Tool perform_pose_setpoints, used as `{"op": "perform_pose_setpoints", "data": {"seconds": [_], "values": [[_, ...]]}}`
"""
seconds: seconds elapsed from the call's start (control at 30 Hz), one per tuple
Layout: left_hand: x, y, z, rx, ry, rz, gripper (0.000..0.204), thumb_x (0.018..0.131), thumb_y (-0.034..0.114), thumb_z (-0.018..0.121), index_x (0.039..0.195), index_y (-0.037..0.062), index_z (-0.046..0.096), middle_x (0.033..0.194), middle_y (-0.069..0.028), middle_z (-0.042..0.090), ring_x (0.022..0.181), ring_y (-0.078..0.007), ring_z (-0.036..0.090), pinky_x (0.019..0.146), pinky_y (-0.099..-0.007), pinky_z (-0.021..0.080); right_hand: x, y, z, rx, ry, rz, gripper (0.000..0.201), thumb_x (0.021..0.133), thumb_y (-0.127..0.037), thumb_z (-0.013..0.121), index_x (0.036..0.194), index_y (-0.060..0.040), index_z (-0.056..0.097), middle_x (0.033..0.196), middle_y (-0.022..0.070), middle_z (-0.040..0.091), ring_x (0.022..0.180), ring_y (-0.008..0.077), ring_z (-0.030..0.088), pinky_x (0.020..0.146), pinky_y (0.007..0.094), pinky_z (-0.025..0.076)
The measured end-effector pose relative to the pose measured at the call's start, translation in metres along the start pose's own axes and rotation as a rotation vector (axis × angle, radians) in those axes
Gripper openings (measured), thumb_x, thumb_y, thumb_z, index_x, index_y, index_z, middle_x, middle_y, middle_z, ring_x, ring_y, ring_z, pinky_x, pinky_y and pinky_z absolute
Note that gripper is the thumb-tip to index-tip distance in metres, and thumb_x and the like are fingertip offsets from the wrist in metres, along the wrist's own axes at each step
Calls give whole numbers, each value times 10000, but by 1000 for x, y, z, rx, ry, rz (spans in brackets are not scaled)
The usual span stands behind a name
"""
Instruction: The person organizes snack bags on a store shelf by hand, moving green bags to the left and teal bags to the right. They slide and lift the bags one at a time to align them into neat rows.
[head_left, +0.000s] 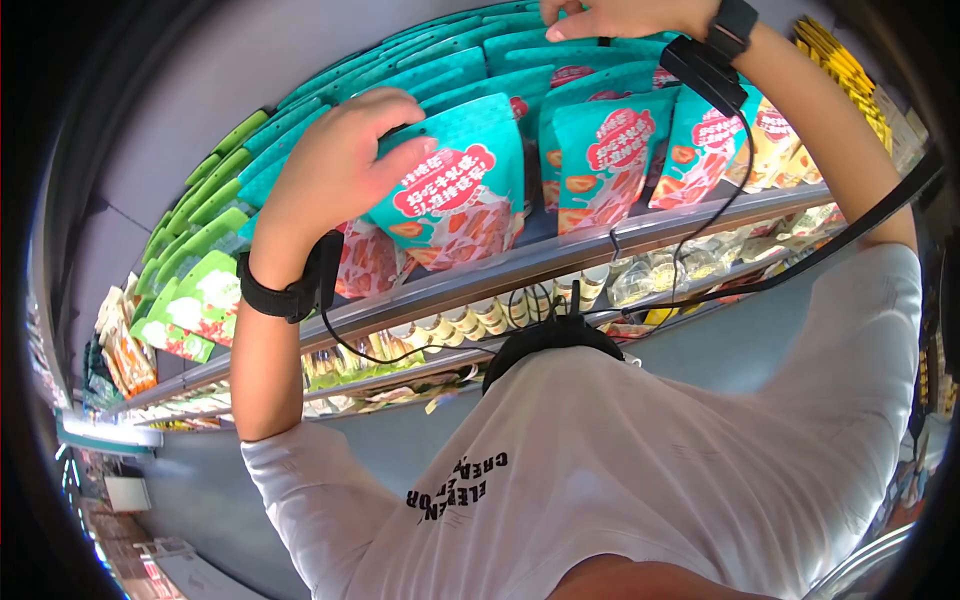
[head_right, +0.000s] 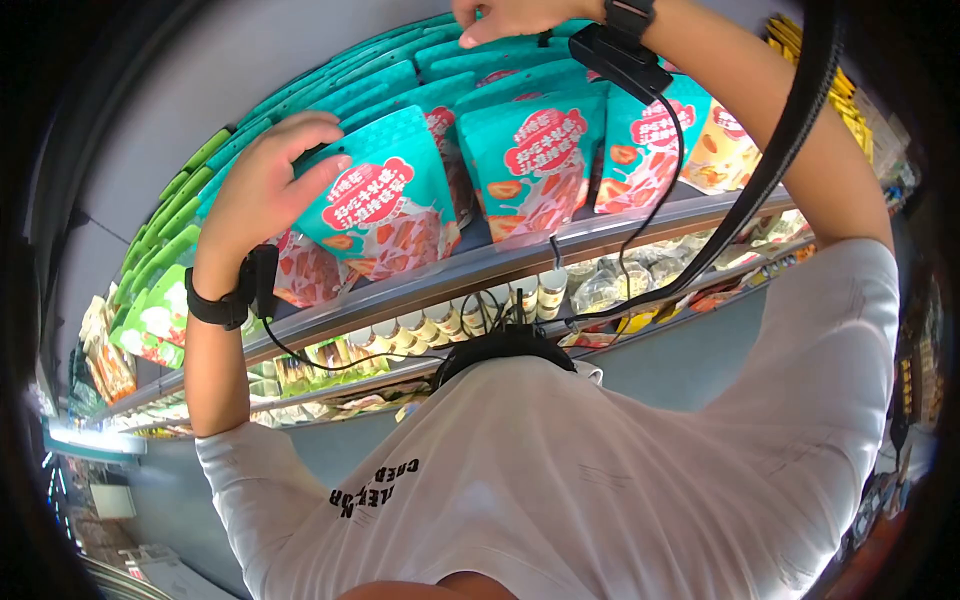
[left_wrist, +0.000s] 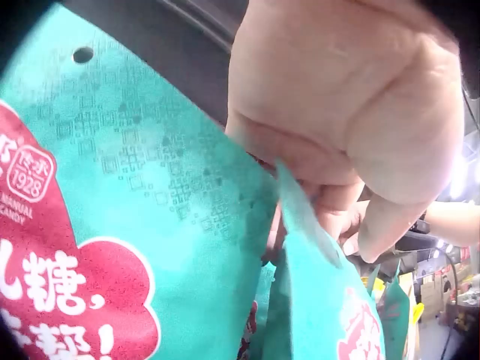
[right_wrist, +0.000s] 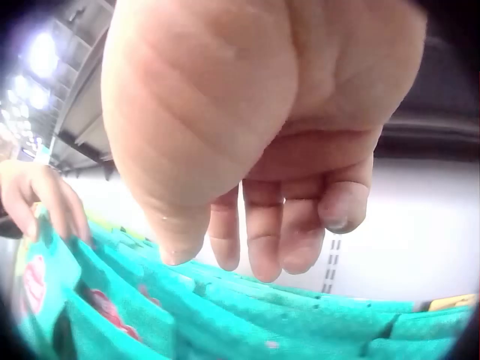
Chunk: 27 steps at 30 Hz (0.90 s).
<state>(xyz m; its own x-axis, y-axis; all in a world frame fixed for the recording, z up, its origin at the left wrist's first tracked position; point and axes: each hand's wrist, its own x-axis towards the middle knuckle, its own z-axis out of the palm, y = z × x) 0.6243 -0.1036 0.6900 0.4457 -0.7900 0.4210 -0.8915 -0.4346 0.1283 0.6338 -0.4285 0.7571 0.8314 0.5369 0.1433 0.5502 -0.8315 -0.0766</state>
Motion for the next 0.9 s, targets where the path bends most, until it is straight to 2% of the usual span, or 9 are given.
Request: {"op": "perform_pose_setpoints", "data": {"seconds": [0.03,0.1,0.13,0.3,0.37,0.43,0.5,0.7,0.9], "values": [[-5,1,0,7,-5,-19,243,890,142,680,1057,-24,621,1070,-145,649,957,-313,614,843,-357,485,2,-13,2,10,-2,-18,318,910,-301,666,1000,3,686,856,134,718,775,227,670,703,365,508],[-15,5,-1,77,97,-1,256,867,134,700,1062,-12,622,1112,-136,645,993,-318,619,869,-352,485,8,-36,8,142,-156,-26,316,912,-299,659,987,7,683,828,126,714,743,229,657,690,374,501],[-19,4,0,89,82,-15,256,867,134,700,1062,-12,622,1112,-136,645,993,-318,619,869,-352,485,15,-39,12,57,-190,-121,281,891,-269,660,951,4,688,787,131,701,710,232,646,666,383,494],[-20,1,17,41,144,-135,239,851,86,706,1048,-23,624,1173,-137,642,1030,-307,623,892,-339,481,39,-61,24,-148,-202,-200,186,822,-181,632,845,-1,675,696,169,651,646,261,622,615,409,474],[-14,-3,29,22,191,-99,207,856,74,693,1032,-15,630,1192,-126,644,1015,-303,627,885,-338,482,47,-64,25,-108,-304,-61,179,819,-169,612,827,3,660,662,181,634,614,274,611,594,426,462],[-8,1,36,25,323,-104,161,860,62,678,998,-6,631,1209,-120,644,1006,-302,628,882,-338,482,51,-57,33,-108,-258,-99,177,815,-156,602,799,16,642,631,186,609,582,258,586,579,425,452],[-5,9,42,-69,335,-147,123,861,47,661,963,-4,617,1229,-117,640,1011,-300,629,885,-339,481,64,-44,43,-105,-165,-307,175,811,-142,595,774,25,630,632,189,600,573,232,560,580,416,445],[3,7,46,7,376,-52,102,851,43,661,916,-1,596,1238,-119,640,1051,-300,629,912,-352,476,67,-38,37,-46,-103,-285,161,795,-132,603,785,24,646,659,192,620,579,214,529,601,409,444],[12,7,53,1,553,-5,106,845,43,669,898,-13,596,1227,-151,639,1082,-294,624,926,-370,475,65,-33,40,-11,-91,-274,167,800,-139,616,817,18,672,680,190,640,609,207,554,639,401,463]]}}
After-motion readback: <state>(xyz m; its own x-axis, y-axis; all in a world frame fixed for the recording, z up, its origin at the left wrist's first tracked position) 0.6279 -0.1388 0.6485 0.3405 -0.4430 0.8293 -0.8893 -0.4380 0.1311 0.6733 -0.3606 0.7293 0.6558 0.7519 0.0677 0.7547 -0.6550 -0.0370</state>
